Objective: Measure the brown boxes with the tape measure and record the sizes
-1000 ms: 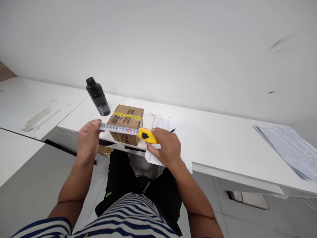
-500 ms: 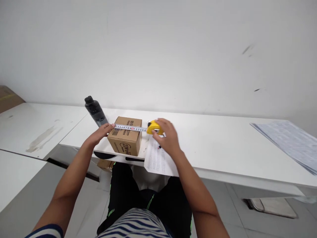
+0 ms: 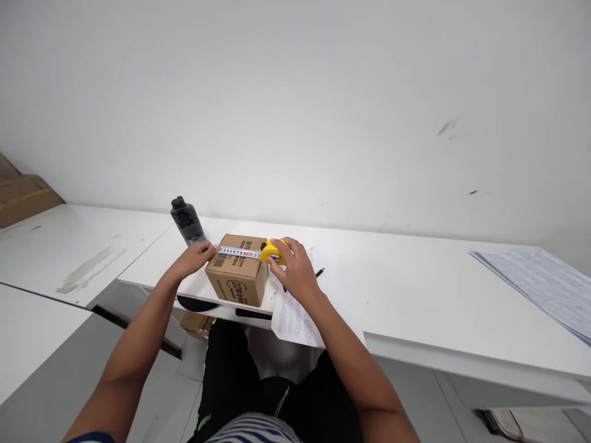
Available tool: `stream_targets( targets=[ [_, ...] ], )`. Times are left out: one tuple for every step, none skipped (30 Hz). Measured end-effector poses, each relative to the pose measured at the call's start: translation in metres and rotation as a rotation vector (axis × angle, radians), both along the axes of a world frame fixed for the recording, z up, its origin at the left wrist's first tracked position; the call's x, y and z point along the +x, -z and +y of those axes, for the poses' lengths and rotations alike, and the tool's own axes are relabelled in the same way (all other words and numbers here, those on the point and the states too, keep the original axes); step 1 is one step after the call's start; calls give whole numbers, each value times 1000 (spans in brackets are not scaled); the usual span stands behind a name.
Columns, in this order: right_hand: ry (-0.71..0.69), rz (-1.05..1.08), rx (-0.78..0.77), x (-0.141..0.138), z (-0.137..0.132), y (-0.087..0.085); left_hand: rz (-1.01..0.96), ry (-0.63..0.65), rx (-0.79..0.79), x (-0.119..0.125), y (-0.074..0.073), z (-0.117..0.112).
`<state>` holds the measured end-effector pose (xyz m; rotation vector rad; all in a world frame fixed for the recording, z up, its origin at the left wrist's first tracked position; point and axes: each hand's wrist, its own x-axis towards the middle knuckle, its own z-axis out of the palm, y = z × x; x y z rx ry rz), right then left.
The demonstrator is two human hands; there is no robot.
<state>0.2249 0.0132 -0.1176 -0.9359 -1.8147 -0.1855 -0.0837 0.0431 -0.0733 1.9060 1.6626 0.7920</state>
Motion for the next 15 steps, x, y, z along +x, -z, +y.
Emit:
stream_targets(
  targets=[
    [1, -11, 8, 1, -2, -1, -15, -6, 1, 0, 0, 2],
    [1, -26, 23, 3, -4, -2, -44, -8, -9, 0, -1, 4],
    [2, -49, 41, 3, -9, -2, -84, -8, -29, 0, -3, 7],
    [4, -78, 61, 3, -16, -3, -129, -7, -53, -1, -6, 11],
    [9, -105, 83, 0, -25, -3, -171, -1, -72, 0, -11, 16],
    [19, -120, 108, -4, -37, -4, -206, 9, -79, 1, -17, 21],
    [34, -120, 130, -11, -51, -4, -228, 29, -78, 4, -24, 27],
    [51, -97, 154, -20, -66, -4, -236, 62, -73, 9, -32, 33],
    [72, -49, 175, -31, -81, -5, -228, 105, -62, 15, -40, 40],
    [87, 5, 174, -44, -96, -6, -203, 147, -47, 23, -48, 47],
    [81, 53, 150, -57, -109, -7, -167, 181, -29, 32, -54, 54],
    [66, 94, 125, -70, -119, -8, -120, 205, -8, 41, -59, 62],
    [57, 115, 106, -83, -126, -9, -64, 220, 19, 50, -61, 69],
    [54, 112, 89, -95, -130, -10, 7, 233, 46, 59, -62, 76],
    [56, 95, 78, -105, -130, -11, 83, 251, 61, 65, -60, 82]
  ],
)
